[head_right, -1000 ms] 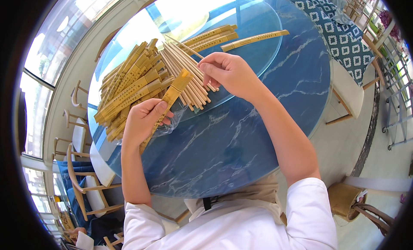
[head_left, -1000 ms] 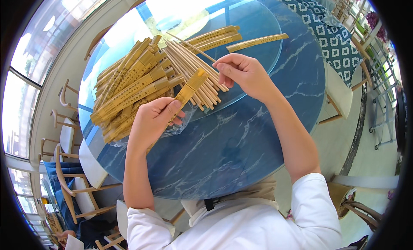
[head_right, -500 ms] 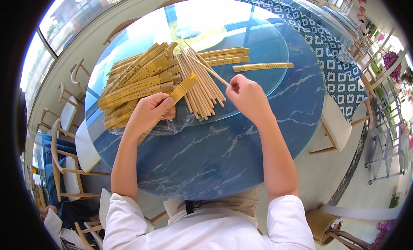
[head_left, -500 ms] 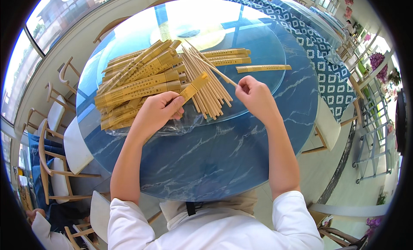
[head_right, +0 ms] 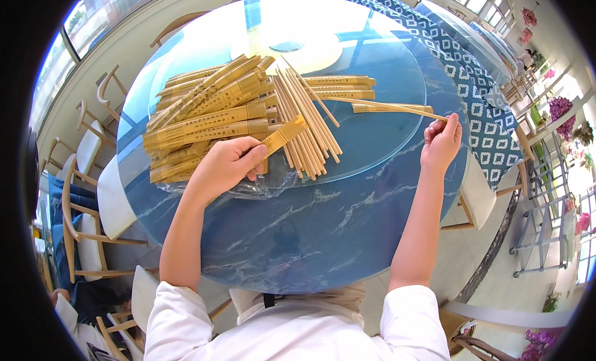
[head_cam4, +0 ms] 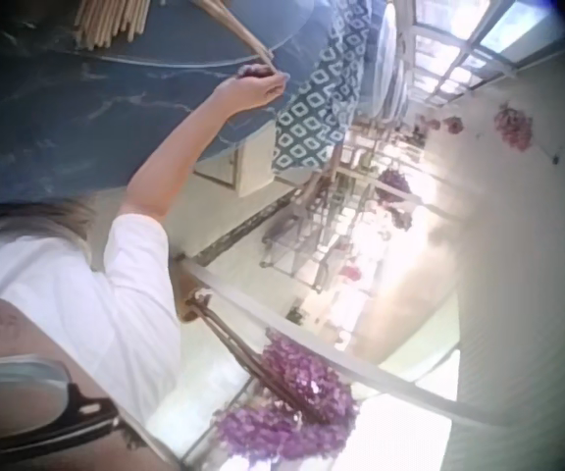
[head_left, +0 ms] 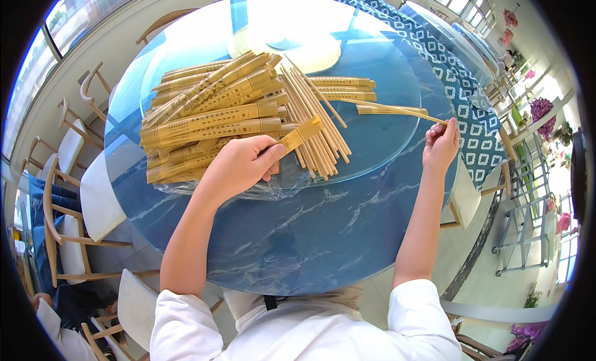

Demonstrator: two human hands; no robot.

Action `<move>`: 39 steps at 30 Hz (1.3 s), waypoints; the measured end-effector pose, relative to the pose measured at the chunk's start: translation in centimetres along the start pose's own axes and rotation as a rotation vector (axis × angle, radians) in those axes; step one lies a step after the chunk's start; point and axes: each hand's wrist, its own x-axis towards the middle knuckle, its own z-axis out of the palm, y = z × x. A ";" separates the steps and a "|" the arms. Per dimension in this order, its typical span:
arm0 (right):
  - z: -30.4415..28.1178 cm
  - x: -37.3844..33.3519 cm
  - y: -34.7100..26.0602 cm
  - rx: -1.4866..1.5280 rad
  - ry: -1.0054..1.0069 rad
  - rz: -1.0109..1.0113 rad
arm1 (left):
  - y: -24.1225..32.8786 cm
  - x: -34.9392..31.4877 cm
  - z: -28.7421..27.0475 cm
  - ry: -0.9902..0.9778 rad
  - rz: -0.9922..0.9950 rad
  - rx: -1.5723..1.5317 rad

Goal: The person repeatedly picks up pairs of thin bamboo sticks and a short bamboo sleeve from a pile on a round table, inserts the sticks into the sleeve, and places the assembled unit back on the table. The cycle continues with the same motions throughout the clip.

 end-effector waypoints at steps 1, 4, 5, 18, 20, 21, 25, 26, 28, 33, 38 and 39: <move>0.1 0.0 0.1 0.019 -0.031 0.016 | -0.2 0.1 -0.1 -0.007 -0.001 -0.005; 0.4 -0.6 0.3 0.040 -0.091 0.077 | -0.4 0.1 -0.4 -0.018 -0.003 0.006; 0.4 -0.8 0.4 0.052 -0.110 0.102 | -0.4 0.1 -0.4 -0.026 -0.016 0.029; 1.2 -1.8 1.2 -0.062 -0.152 0.081 | -1.9 0.8 0.6 -0.073 0.093 0.155; 1.4 -1.8 0.8 -0.078 -0.151 0.048 | -2.1 0.8 0.8 -0.062 0.134 0.178; 1.5 -1.8 0.6 -0.086 -0.149 0.034 | -2.2 0.9 1.0 -0.056 0.155 0.192; 2.0 -1.7 0.4 -0.094 -0.099 0.026 | -3.1 1.0 1.6 0.067 0.462 0.431; 2.2 -1.8 0.3 -0.095 -0.106 0.026 | -2.8 0.8 1.9 0.081 0.465 0.429; 2.0 -1.8 0.4 -0.116 -0.121 0.066 | -2.7 1.0 2.4 0.100 0.547 0.464; 3.0 -3.4 1.2 -0.300 -0.183 0.139 | -2.3 0.7 3.3 0.062 0.456 0.413; 5.1 -6.4 0.8 -0.507 -0.323 0.074 | -1.5 0.5 3.4 0.046 0.203 0.260; 5.5 -7.0 0.6 -0.526 -0.353 0.069 | -1.3 0.5 3.4 0.051 0.174 0.250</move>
